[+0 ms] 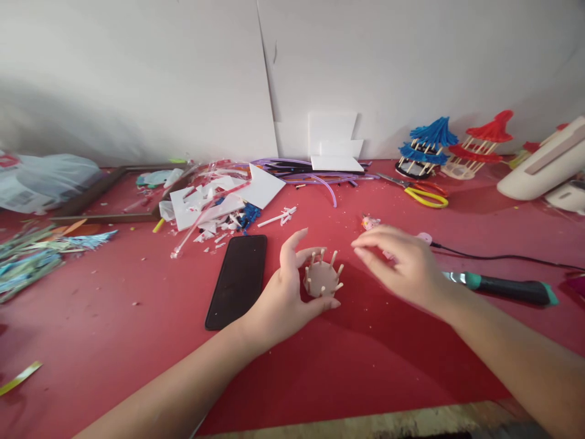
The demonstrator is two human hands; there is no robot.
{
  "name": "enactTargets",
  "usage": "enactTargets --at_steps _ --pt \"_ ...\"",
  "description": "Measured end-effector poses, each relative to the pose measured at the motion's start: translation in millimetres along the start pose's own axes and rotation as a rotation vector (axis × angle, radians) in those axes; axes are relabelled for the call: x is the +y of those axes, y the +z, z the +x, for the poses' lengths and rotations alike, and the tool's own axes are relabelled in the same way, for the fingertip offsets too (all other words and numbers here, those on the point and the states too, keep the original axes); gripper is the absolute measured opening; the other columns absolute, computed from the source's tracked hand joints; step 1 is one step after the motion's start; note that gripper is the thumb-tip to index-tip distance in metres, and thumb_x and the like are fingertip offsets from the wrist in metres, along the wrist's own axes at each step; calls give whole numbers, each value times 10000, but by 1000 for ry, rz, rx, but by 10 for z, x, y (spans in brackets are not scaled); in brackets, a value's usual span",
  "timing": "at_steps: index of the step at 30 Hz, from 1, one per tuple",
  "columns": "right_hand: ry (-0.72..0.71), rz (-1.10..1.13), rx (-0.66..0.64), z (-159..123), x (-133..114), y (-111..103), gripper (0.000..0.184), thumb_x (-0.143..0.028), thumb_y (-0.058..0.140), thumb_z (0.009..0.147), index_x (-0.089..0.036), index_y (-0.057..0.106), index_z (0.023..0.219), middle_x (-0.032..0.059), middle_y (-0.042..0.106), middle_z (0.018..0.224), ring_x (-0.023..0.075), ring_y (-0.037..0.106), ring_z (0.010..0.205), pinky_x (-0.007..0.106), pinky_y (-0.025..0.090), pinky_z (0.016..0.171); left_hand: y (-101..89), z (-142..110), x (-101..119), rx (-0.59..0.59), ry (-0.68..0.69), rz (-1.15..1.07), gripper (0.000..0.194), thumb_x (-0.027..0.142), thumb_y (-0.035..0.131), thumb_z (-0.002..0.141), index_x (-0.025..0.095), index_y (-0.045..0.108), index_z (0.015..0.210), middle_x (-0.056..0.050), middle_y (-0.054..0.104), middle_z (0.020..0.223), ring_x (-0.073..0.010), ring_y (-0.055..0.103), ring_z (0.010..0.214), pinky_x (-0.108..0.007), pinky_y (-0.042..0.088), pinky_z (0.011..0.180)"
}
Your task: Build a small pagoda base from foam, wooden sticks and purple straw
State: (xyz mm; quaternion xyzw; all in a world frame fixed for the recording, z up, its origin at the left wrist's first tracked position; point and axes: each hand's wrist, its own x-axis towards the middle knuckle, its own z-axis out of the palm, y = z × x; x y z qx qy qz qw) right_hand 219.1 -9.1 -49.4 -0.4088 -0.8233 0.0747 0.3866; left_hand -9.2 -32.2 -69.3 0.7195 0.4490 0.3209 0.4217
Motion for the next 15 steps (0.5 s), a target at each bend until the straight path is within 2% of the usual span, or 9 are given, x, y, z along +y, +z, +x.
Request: enactTargets --at_steps 2,4,7,9,11,13,15 --pt "117 -139 -69 41 156 -169 160 -223 549 882 -216 640 1013 49 704 1000 193 662 930 329 521 829 12 3 -33 1 4 1 1054 233 800 683 267 53 1424 -144 528 1287 -271 582 1152 -454 488 963" --pt "192 -267 -277 42 375 -353 240 -235 540 862 -226 632 1084 63 676 1123 232 641 1029 370 518 872 19 4 -63 2 19 -7 1076 222 806 670 267 41 1425 -159 492 1322 -273 582 1144 -479 470 982" --pt "325 -462 -395 -35 701 -567 389 -190 494 819 -183 590 1195 115 605 1266 295 588 1145 437 508 910 18 4 -82 -10 54 -12 1052 214 789 689 276 38 1424 -167 466 1355 -280 563 1170 -502 451 997" --pt "419 -502 -516 -101 833 -648 444 -157 443 813 -178 578 1235 114 598 1288 297 594 1143 449 508 906 17 6 -80 -6 67 6 1030 213 783 695 263 60 1427 -156 518 1294 -283 567 1158 -508 453 990" --pt "450 -481 -612 -147 878 -681 473 -171 461 800 -208 575 1258 89 603 1298 291 602 1137 436 514 895 20 8 -76 5 58 15 1022 221 787 689 250 83 1430 -148 546 1244 -289 582 1133 -513 459 981" --pt "428 -448 -630 -159 870 -676 484 -219 525 780 -233 578 1261 76 610 1295 293 608 1128 419 520 877 26 9 -78 11 35 17 1035 235 798 676 243 92 1432 -148 544 1237 -293 596 1110 -513 470 969" --pt "401 -431 -582 -139 860 -650 438 -253 553 782 -228 608 1216 86 643 1244 294 635 1075 402 527 836 31 8 -85 4 12 24 1070 254 818 653 242 86 1434 -156 525 1264 -298 593 1116 -506 481 959"
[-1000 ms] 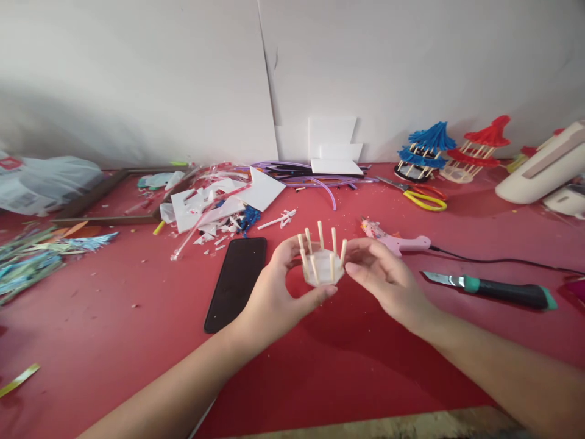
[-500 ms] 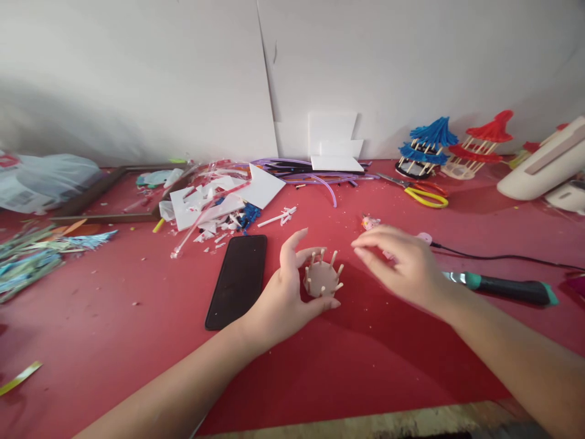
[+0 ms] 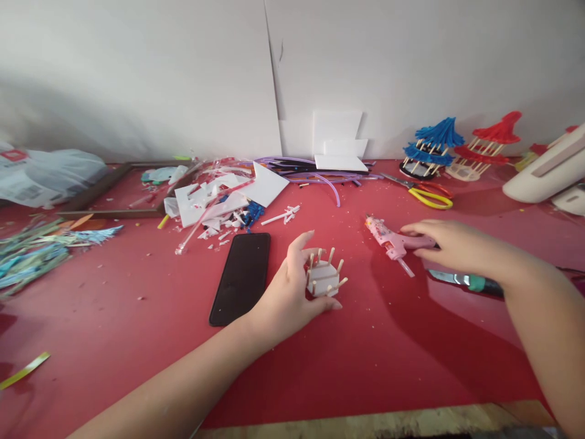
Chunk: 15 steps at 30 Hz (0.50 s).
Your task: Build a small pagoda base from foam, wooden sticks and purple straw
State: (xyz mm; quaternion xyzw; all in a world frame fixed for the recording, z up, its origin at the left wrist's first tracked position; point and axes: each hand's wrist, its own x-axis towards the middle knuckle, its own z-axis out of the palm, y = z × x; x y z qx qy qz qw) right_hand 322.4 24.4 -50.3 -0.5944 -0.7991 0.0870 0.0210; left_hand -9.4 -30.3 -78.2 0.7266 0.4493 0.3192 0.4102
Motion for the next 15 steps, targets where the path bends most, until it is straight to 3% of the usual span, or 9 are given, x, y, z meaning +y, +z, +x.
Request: enactTargets --at_steps 3,5,8,10,12,15 --pt "20 -2 89 87 10 3 299 -184 508 799 -232 667 1048 75 712 1066 270 679 927 365 524 722 3 -5 -4 -20 -11 18 1111 262 841 624 249 81 1434 -171 485 1318 -305 562 1165 -490 483 963" --pt "46 -22 142 147 34 -4 306 -97 482 762 -232 677 954 68 727 956 272 685 846 359 511 659 1 -11 6 -30 0 27 1087 232 829 638 245 86 1432 -175 482 1320 -301 550 1183 -477 484 963" --pt "63 -41 304 183 -53 -23 368 -25 438 738 -192 673 967 111 705 1011 297 663 934 404 513 748 -2 -16 35 -48 18 27 1026 184 790 676 231 92 1425 -163 524 1262 -283 582 1135 -455 502 932" --pt "16 -10 423 162 -259 -33 362 -43 432 794 -174 654 1048 121 671 1118 275 622 1060 400 489 879 -6 -15 54 -64 25 30 993 178 775 690 229 101 1417 -145 555 1214 -273 603 1094 -450 507 917" --pt "-93 106 469 126 -558 -36 270 -159 478 878 -209 645 1085 75 680 1112 226 636 1034 354 494 880 -9 -10 68 -75 31 42 977 182 770 695 229 107 1410 -135 566 1198 -270 605 1085 -446 504 916" --pt "-356 283 309 107 -997 -37 187 -288 529 915 -253 677 1025 21 716 1027 180 662 948 306 500 836 -13 -1 85 -84 33 54 988 187 772 690 226 100 1412 -131 565 1201 -261 601 1080 -428 502 918"
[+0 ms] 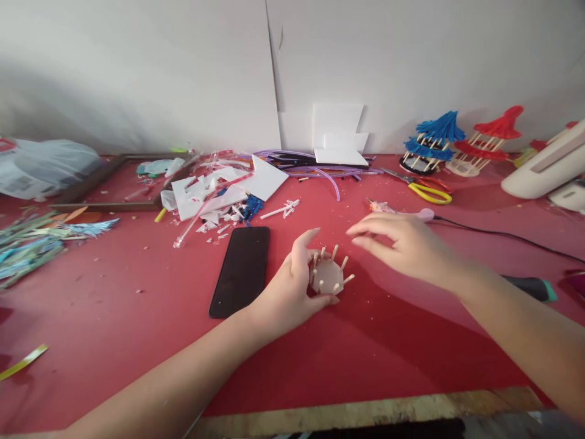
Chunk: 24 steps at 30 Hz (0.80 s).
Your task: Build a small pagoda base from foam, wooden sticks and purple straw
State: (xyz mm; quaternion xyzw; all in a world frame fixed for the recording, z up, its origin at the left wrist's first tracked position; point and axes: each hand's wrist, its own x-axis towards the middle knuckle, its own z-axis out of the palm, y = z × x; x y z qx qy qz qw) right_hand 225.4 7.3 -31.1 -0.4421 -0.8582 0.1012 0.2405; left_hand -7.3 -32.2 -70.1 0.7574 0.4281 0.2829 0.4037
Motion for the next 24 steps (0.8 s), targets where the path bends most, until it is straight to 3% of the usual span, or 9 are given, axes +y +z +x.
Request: enactTargets --at_steps 3,7,24 --pt "-68 126 -127 129 -193 72 181 -253 537 916 -241 692 1010 7 724 989 144 668 888 254 499 782 0 7 17 -5 2 -13 961 180 752 707 217 101 1413 -119 578 1165 -236 617 1024 -393 519 880" --pt "-116 132 -240 254 -188 69 214 -143 507 898 -221 706 913 0 722 914 125 662 799 231 476 716 2 10 23 -2 10 -29 951 162 748 702 209 110 1406 -118 581 1154 -219 623 981 -374 527 858" --pt "-99 84 -306 271 -165 119 158 -173 504 912 -186 616 802 1 673 799 124 602 720 239 384 643 4 16 15 4 16 0 961 162 756 692 205 109 1401 -105 596 1090 -233 627 957 -385 514 842"
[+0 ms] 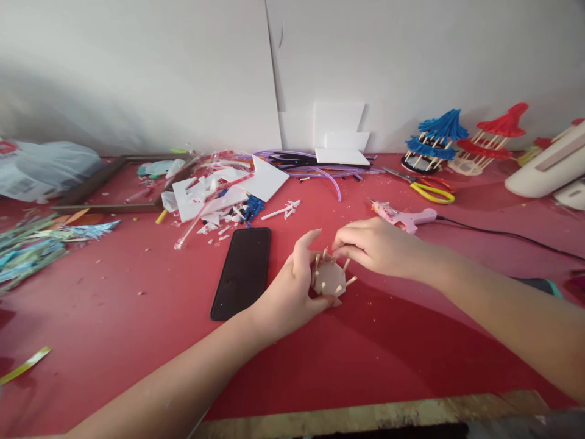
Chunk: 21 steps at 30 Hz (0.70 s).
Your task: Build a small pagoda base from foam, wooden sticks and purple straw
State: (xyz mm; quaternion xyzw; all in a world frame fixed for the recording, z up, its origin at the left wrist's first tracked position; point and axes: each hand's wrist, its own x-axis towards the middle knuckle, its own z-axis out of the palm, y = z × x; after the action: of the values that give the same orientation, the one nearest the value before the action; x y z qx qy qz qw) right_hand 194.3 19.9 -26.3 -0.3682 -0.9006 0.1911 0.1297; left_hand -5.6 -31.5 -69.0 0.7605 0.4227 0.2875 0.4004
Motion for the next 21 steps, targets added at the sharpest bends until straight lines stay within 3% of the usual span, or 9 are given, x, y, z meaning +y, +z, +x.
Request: enactTargets --at_steps 10,15,17,19,21 --pt "-8 -62 -26 6 -34 -1 173 -178 495 914 -175 559 754 8 615 757 126 546 688 247 356 615 5 -2 -10 1 -10 -22 947 174 751 700 218 112 1398 -103 590 1098 -241 631 980 -392 528 840" --pt "-19 27 -19 27 -15 0 167 -217 510 918 -187 620 797 7 657 781 127 594 701 249 412 641 8 -3 -27 8 1 -15 969 176 760 688 217 104 1400 -104 590 1101 -251 634 977 -411 529 837" --pt "33 89 35 -18 -3 -63 139 -282 526 921 -214 643 953 10 699 871 140 644 781 262 462 715 12 -13 -42 13 -15 1 966 193 761 698 224 104 1405 -102 587 1110 -254 630 993 -429 521 858" --pt "161 115 168 -156 27 -184 275 -364 541 910 -240 585 1151 30 713 989 164 671 875 290 497 781 17 -27 -63 43 -26 55 984 234 783 688 237 115 1410 -108 566 1153 -270 603 1056 -459 496 907" --pt "335 56 299 -421 100 -334 343 -434 544 889 -235 560 1168 63 708 1035 199 677 908 317 523 774 21 -38 -82 85 -29 131 1025 284 817 655 242 127 1411 -127 524 1227 -301 551 1143 -502 452 964"
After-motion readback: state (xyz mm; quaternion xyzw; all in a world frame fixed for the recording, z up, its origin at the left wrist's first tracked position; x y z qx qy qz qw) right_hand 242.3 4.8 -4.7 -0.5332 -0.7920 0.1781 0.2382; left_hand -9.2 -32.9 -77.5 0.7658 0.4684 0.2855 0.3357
